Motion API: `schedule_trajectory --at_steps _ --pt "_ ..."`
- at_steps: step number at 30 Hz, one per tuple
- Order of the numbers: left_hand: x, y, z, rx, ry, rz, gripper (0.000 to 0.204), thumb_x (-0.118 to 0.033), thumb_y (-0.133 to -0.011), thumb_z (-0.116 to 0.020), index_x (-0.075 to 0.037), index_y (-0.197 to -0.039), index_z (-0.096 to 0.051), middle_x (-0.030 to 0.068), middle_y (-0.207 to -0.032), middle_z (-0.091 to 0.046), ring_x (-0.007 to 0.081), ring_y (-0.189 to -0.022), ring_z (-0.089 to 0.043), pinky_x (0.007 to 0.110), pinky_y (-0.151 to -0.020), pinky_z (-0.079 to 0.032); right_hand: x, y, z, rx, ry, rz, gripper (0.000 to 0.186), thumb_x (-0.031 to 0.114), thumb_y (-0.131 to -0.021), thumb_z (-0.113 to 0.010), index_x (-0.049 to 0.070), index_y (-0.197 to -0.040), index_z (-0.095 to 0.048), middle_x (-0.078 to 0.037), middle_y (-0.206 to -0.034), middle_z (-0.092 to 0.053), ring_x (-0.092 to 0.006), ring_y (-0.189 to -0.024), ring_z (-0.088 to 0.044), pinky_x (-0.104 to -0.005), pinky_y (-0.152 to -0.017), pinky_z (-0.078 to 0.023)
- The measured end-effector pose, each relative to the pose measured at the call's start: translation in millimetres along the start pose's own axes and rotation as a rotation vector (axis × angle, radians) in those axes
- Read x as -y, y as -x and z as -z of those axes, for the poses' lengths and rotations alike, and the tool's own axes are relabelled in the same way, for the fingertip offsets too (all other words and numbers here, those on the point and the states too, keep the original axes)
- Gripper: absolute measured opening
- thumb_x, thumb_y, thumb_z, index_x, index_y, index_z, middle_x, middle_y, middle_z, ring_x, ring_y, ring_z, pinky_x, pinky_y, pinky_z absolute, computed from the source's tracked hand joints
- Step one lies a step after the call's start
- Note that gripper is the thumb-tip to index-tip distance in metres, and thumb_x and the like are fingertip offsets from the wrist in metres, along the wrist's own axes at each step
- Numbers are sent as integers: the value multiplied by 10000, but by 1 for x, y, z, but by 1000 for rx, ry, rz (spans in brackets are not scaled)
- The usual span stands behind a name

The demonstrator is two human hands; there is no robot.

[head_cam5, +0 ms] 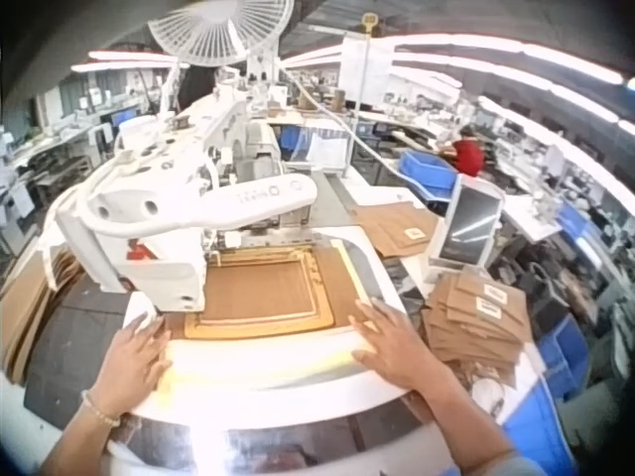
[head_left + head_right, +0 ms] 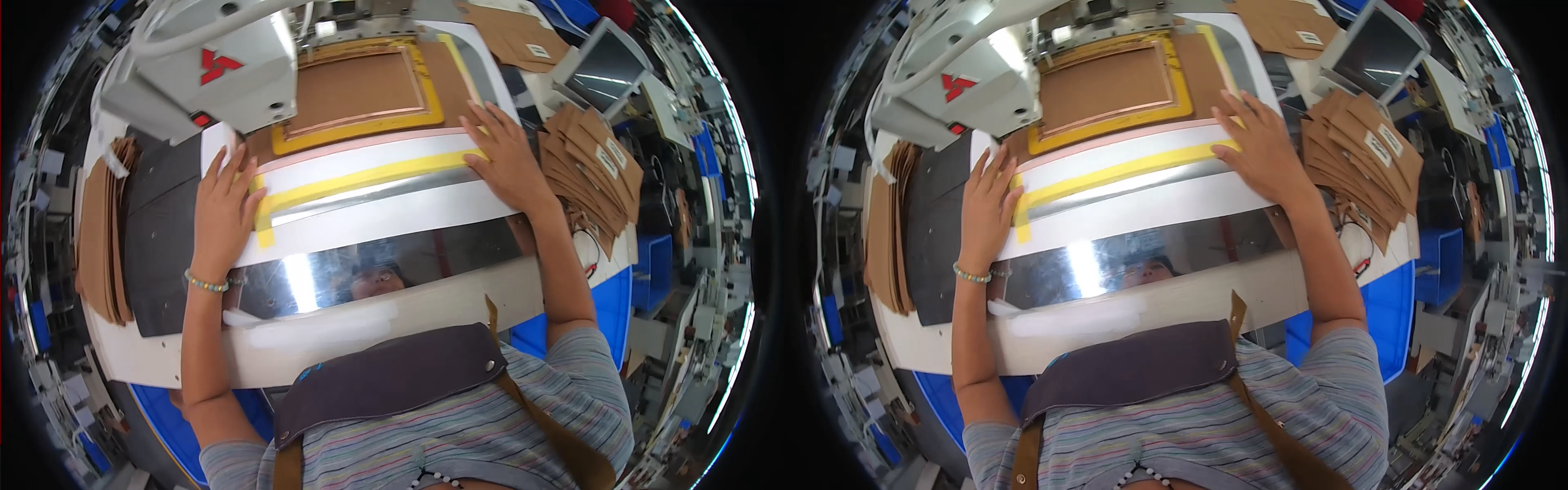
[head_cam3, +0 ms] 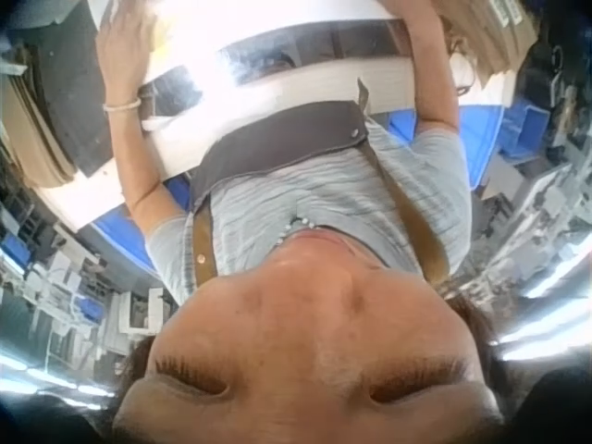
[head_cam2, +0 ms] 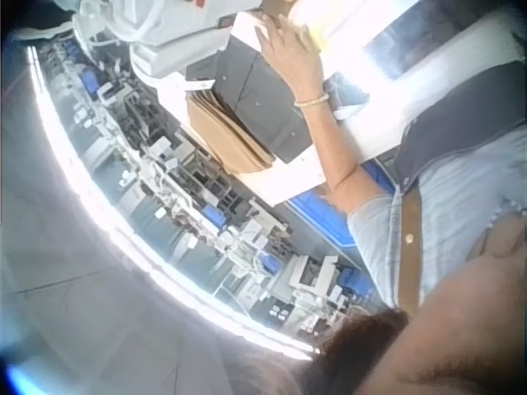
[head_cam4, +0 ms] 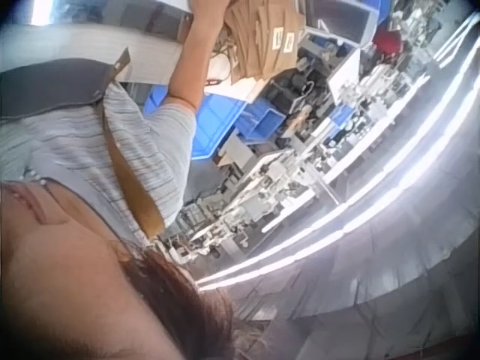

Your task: Using an industrial sewing machine to stitch and assemble leather bag panels with branded labels.

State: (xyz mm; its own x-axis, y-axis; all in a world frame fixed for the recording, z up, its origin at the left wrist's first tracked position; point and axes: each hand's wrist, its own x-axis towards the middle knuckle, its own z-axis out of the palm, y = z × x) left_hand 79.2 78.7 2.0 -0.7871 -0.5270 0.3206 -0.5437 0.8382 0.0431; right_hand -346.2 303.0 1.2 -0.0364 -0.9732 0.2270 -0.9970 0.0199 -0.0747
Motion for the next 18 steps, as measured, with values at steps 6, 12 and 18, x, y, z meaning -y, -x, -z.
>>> schedule_trajectory --at_steps 6,12,18 --pt "-2 -7 4 -107 -3 -18 479 -258 -961 -735 -90 -1407 -678 119 -1576 -554 372 -1478 -473 473 -1166 -429 1 4 8 -5 -17 -4 568 420 -1080 -528 98 -1546 -570 -107 -1698 -397 -337 -1588 -285 -477 -1294 -217" --pt "2 2 3 -45 -45 14 467 -339 -978 -722 -153 -1406 -698 99 -1586 -546 356 -1493 -456 473 -1152 -435 7 1 4 49 2 -55 570 472 -1122 -424 139 -1565 -556 -98 -1706 -386 -351 -1591 -272 -491 -1295 -200" --pt "2 0 4 -22 8 -17 456 -294 -958 -746 -132 -1383 -712 92 -1585 -548 349 -1488 -464 468 -1162 -433 6 1 3 27 -40 -41 559 466 -1123 -432 142 -1560 -564 -107 -1696 -401 -356 -1586 -284 -491 -1293 -204"
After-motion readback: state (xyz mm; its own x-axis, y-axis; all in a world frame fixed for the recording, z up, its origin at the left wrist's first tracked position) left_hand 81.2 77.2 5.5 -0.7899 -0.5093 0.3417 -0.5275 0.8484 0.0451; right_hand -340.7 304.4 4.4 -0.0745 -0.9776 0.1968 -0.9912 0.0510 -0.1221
